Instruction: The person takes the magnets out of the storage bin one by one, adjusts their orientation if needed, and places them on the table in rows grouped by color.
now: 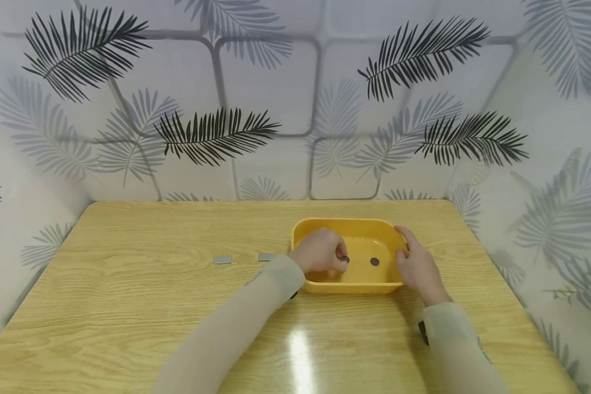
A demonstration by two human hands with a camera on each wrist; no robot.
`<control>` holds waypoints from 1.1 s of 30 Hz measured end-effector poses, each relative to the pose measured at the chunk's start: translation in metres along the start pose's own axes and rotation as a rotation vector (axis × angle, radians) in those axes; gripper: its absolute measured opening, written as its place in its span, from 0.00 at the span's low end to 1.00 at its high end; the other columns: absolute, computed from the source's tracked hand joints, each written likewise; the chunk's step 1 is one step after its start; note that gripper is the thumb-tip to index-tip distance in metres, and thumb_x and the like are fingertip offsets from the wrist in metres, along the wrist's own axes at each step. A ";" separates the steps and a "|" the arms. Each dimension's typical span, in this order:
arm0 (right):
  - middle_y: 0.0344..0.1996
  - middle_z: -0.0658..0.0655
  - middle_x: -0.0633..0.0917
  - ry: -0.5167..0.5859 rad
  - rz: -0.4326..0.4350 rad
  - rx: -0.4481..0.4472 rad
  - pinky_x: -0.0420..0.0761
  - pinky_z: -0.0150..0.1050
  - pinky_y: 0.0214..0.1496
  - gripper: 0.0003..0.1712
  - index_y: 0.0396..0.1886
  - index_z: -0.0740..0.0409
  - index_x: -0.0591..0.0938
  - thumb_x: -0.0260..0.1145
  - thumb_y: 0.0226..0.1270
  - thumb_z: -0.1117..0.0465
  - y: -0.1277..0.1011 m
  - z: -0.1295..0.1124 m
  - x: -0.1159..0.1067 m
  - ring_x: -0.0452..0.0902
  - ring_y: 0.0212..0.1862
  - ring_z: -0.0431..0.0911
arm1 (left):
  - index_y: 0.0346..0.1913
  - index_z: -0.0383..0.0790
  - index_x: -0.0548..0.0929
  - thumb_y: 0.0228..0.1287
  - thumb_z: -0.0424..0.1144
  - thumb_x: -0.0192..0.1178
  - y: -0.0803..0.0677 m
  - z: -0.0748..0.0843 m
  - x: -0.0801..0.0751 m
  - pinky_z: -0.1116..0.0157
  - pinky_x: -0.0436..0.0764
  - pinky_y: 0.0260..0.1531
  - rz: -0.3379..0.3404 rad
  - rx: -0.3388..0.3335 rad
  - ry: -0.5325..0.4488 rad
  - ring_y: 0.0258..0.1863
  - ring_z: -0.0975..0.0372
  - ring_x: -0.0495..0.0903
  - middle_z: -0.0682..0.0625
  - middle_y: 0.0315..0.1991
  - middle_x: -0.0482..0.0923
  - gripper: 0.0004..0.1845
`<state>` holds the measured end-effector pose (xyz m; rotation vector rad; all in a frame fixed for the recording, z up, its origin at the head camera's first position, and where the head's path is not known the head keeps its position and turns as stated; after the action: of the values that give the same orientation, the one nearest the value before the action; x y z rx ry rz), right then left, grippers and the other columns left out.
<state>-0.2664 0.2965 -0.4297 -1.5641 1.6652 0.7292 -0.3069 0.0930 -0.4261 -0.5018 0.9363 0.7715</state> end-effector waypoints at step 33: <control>0.65 0.78 0.75 -0.009 -0.006 -0.016 0.74 0.37 0.30 0.34 0.83 0.51 0.55 0.44 0.79 0.61 0.000 0.001 0.002 0.75 0.29 0.49 | 0.39 0.45 0.89 0.60 0.41 0.69 -0.049 -0.005 -0.064 0.67 0.82 0.44 0.147 0.097 0.029 0.38 0.64 0.81 0.53 0.39 0.89 0.06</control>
<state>-0.2658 0.2957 -0.4321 -1.5738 1.6514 0.7476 -0.2946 0.0349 -0.3708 -0.3628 1.0408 0.8485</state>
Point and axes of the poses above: each hand's wrist, its own y-axis towards the middle knuckle, its own x-axis out of the palm, z = x × y, the point moved 7 cm from there along y, towards the middle knuckle
